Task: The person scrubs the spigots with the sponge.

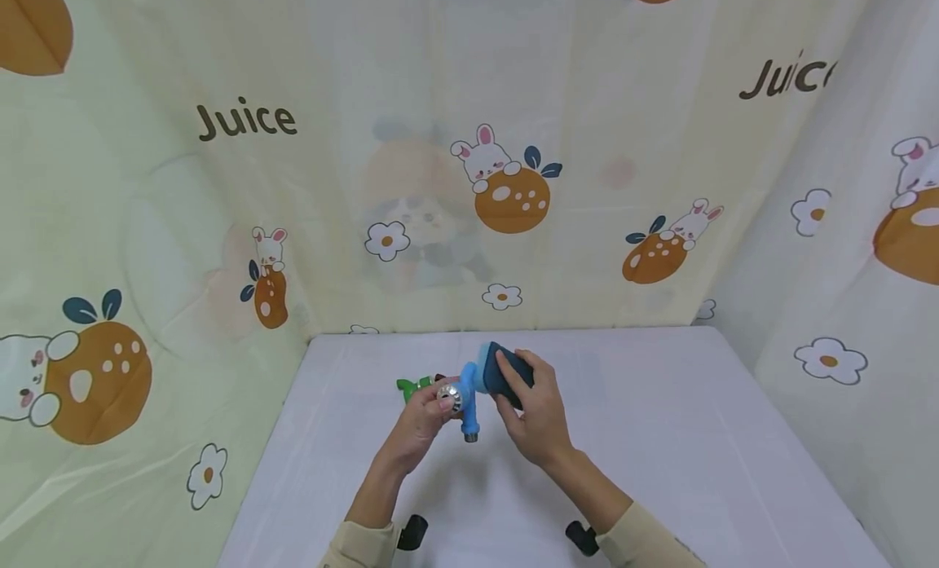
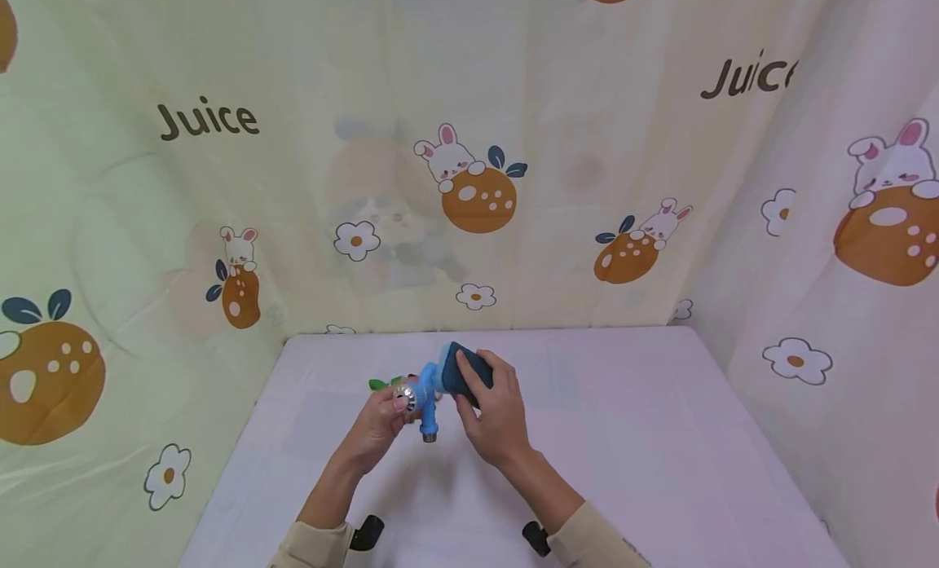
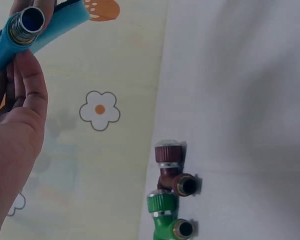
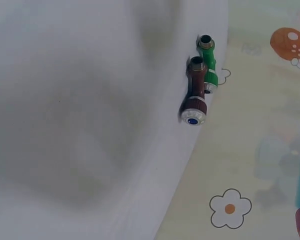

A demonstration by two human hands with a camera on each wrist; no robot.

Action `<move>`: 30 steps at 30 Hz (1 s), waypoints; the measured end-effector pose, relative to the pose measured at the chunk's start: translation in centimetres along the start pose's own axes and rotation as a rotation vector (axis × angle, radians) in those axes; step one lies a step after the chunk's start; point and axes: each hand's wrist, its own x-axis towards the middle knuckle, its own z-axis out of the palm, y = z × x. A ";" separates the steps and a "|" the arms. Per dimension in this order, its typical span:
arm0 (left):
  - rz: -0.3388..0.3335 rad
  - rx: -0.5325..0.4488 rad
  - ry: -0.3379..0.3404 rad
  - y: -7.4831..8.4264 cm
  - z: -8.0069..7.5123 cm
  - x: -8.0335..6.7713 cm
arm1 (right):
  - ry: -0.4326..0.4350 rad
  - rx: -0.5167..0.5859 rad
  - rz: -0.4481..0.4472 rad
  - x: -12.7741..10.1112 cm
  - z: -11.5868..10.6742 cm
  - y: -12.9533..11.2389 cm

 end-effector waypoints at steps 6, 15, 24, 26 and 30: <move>-0.035 -0.074 0.037 0.0 0.3 0.0 | 0.022 0.153 -0.006 -0.6 -0.1 -0.9; -0.185 -0.077 0.061 -0.4 0.5 0.3 | 0.031 0.097 -0.257 -0.7 0.0 -2.4; -0.094 -0.163 0.182 -0.3 0.2 0.3 | 0.061 0.140 -0.129 -1.0 0.3 -2.2; -0.065 -0.180 0.199 -0.2 0.1 0.3 | 0.081 0.182 -0.095 -0.9 0.3 -2.1; -0.004 -0.169 0.201 -0.1 0.0 0.3 | 0.100 0.267 -0.036 -0.8 0.4 -2.2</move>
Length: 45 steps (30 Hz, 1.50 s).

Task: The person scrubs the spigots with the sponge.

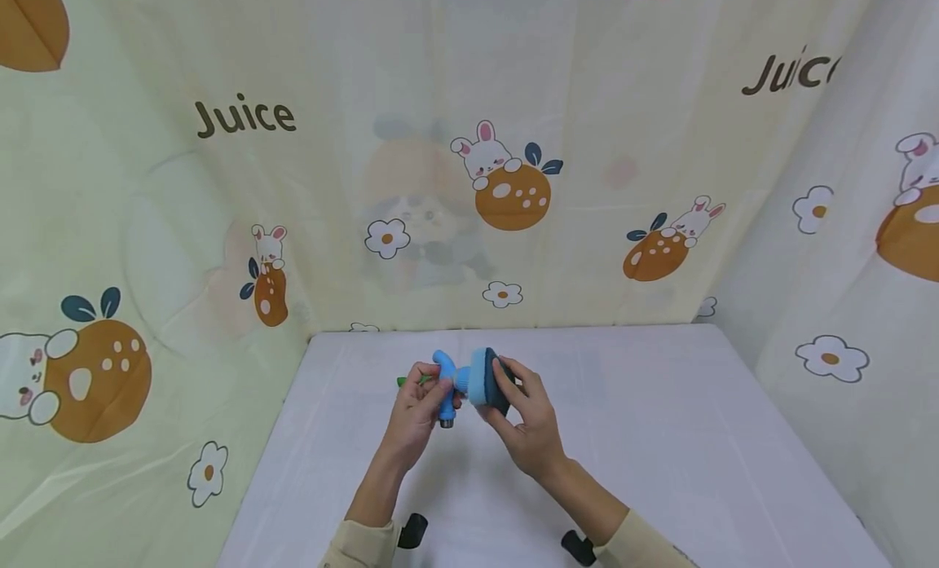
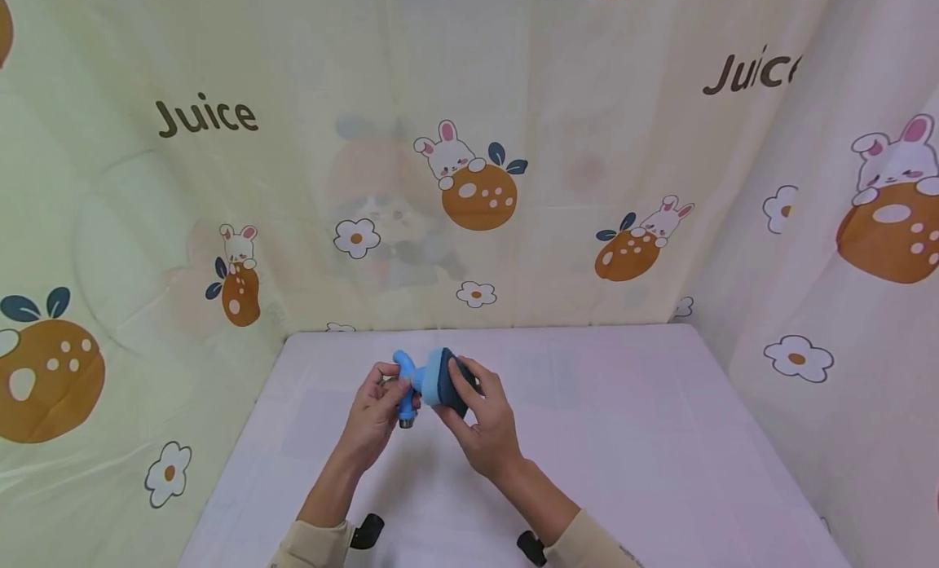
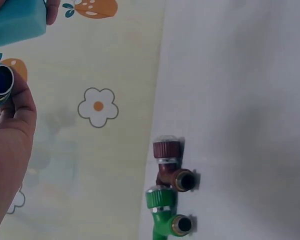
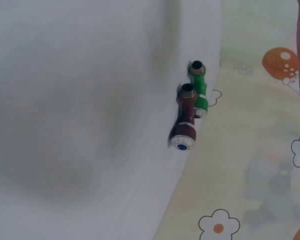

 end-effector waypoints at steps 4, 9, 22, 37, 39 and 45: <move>0.085 0.060 0.015 0.2 -0.1 0.1 | 0.006 0.063 0.070 0.3 0.2 -0.3; 0.150 0.146 0.022 0.6 0.1 -0.1 | -0.006 0.124 0.188 0.5 0.3 -0.7; 0.344 0.442 0.082 0.0 1.2 -0.4 | -0.022 0.278 0.578 0.6 0.0 -1.1; 0.449 0.587 0.058 -0.1 1.6 -0.4 | -0.066 0.275 0.729 1.6 -0.7 -0.9; 0.382 0.532 0.071 -0.1 1.6 -0.4 | -0.061 0.270 0.685 1.5 -0.7 -1.0; 0.212 0.391 0.065 0.2 1.5 -0.3 | -0.035 0.171 0.487 0.8 -0.4 -1.2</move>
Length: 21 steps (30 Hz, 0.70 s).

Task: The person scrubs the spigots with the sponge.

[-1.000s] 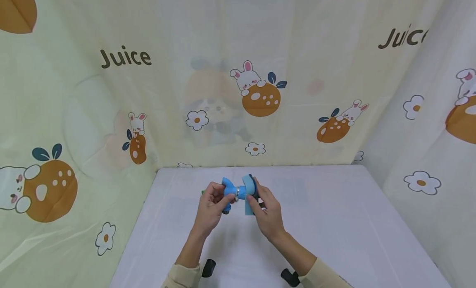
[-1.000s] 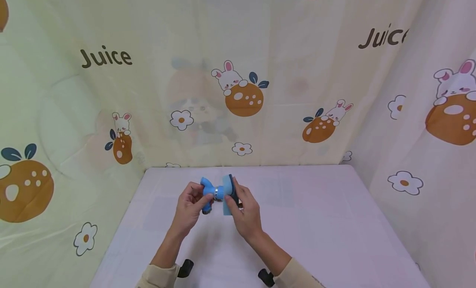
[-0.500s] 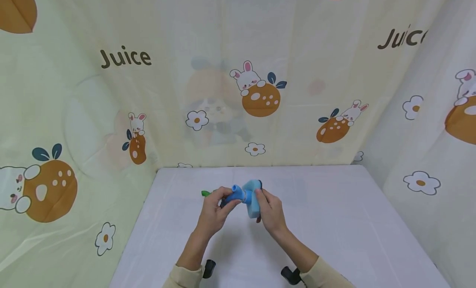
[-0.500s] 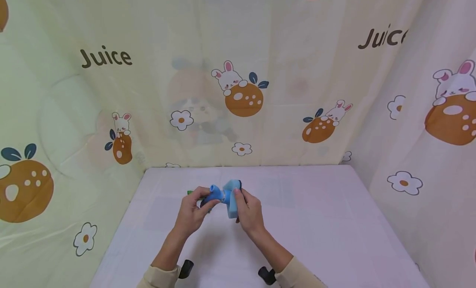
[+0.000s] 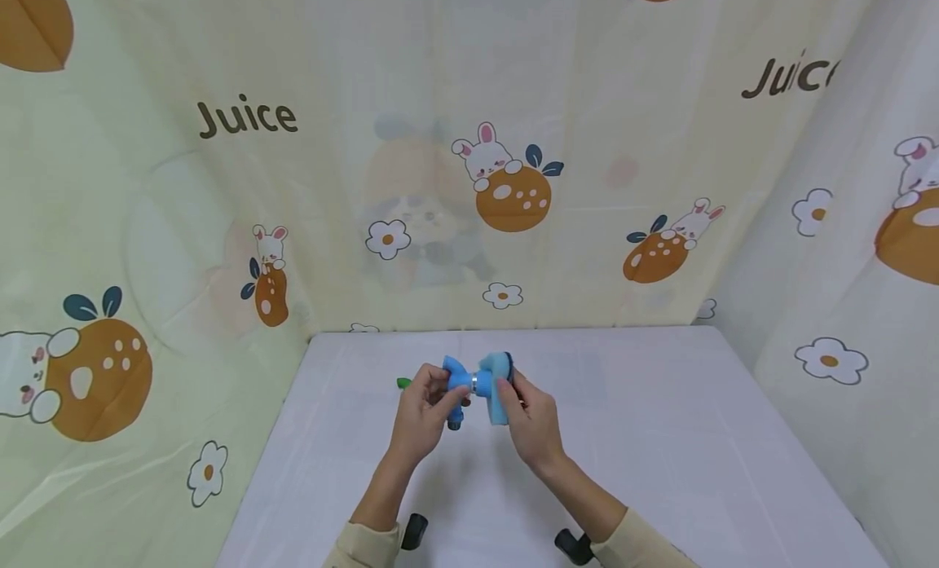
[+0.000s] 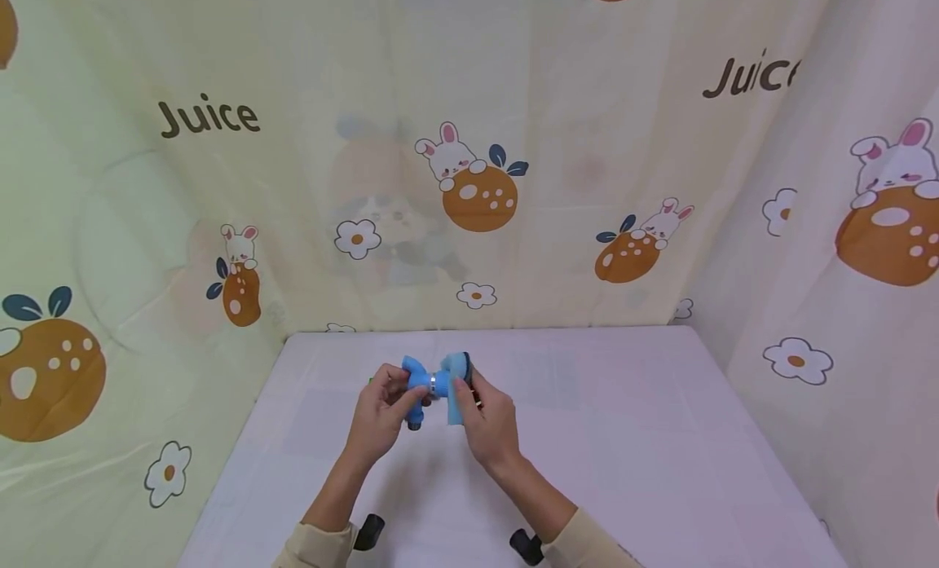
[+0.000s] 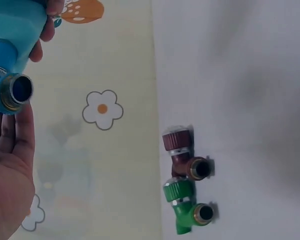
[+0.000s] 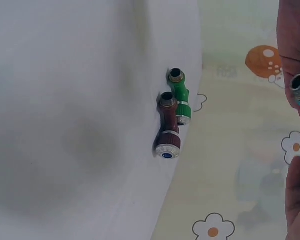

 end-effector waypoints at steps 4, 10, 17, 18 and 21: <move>-0.051 -0.045 -0.002 -0.1 -0.1 0.1 | 0.011 -0.083 -0.179 0.0 0.2 0.2; -0.031 -0.023 0.054 -0.2 0.0 0.2 | -0.020 -0.068 -0.175 -0.2 0.3 0.5; 0.169 0.156 0.073 0.4 0.4 0.3 | -0.061 0.009 -0.013 -0.5 0.2 0.9; 0.186 0.204 0.062 0.4 0.4 0.3 | -0.056 0.015 -0.006 -0.4 0.2 1.0; 0.215 0.354 0.030 0.3 0.4 0.1 | -0.042 0.011 -0.013 -0.3 0.1 1.0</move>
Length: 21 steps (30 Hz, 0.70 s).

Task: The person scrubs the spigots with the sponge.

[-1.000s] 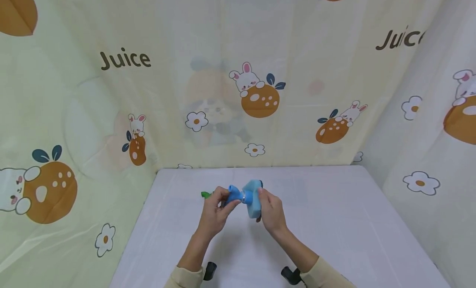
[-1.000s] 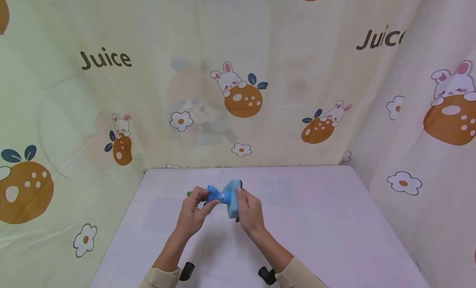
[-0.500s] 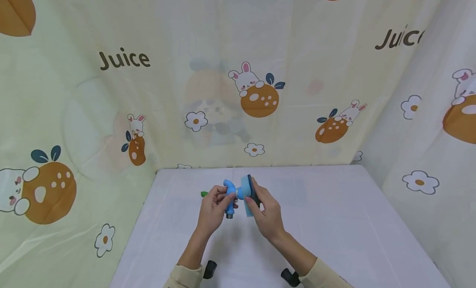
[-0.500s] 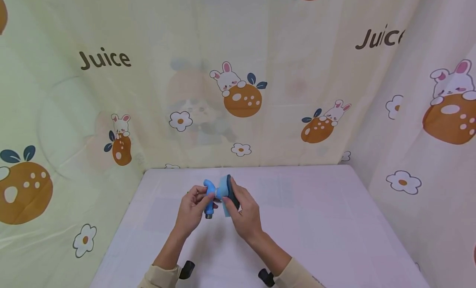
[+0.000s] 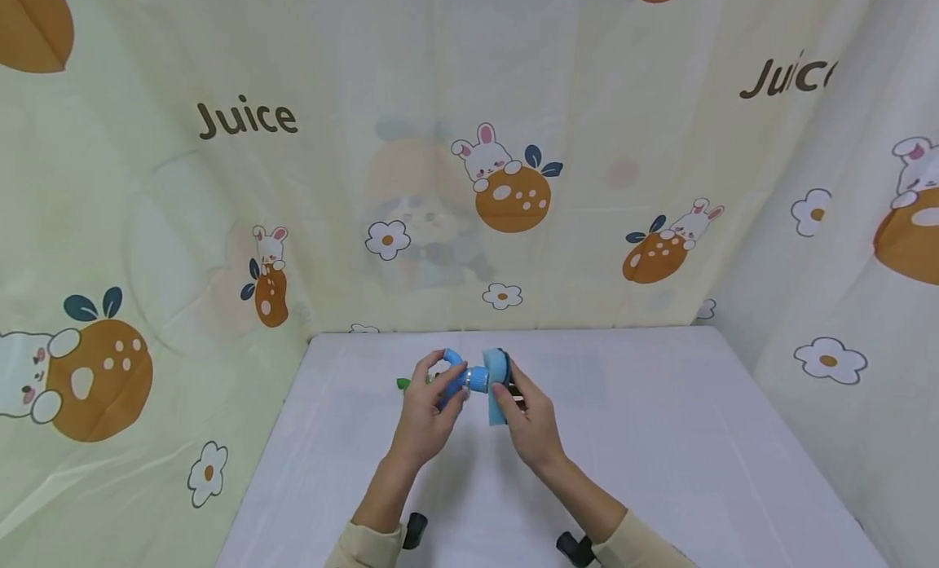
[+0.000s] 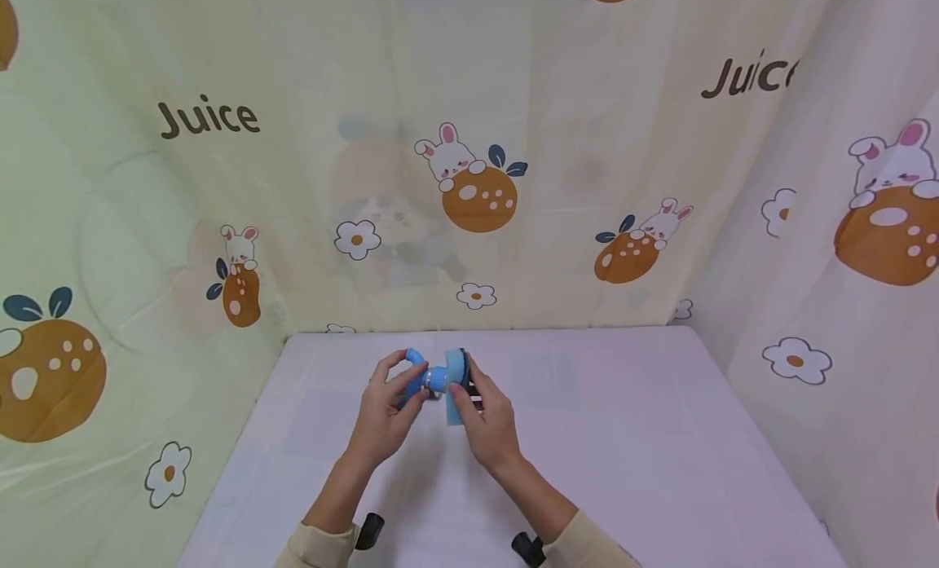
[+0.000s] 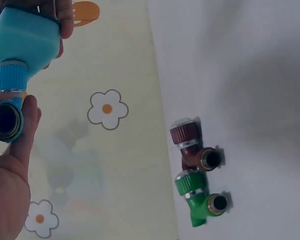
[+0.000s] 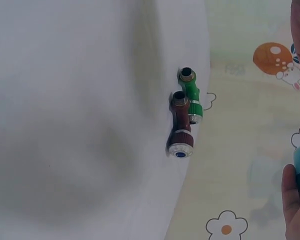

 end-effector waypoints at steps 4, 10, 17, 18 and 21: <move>0.008 0.158 -0.022 0.0 -0.1 -0.1 | -0.005 -0.050 -0.036 0.0 -0.1 0.1; -0.008 0.206 -0.035 0.2 -0.1 0.0 | -0.005 -0.087 -0.070 -0.3 0.1 0.1; -0.035 0.238 -0.060 0.3 -0.2 0.1 | -0.022 -0.099 -0.105 -0.3 0.1 0.0; -0.042 0.237 -0.071 0.3 -0.2 0.2 | -0.021 -0.103 -0.118 -0.3 0.1 0.0; -0.053 0.229 -0.105 0.3 -0.3 0.2 | -0.016 -0.115 -0.154 -0.2 0.1 0.3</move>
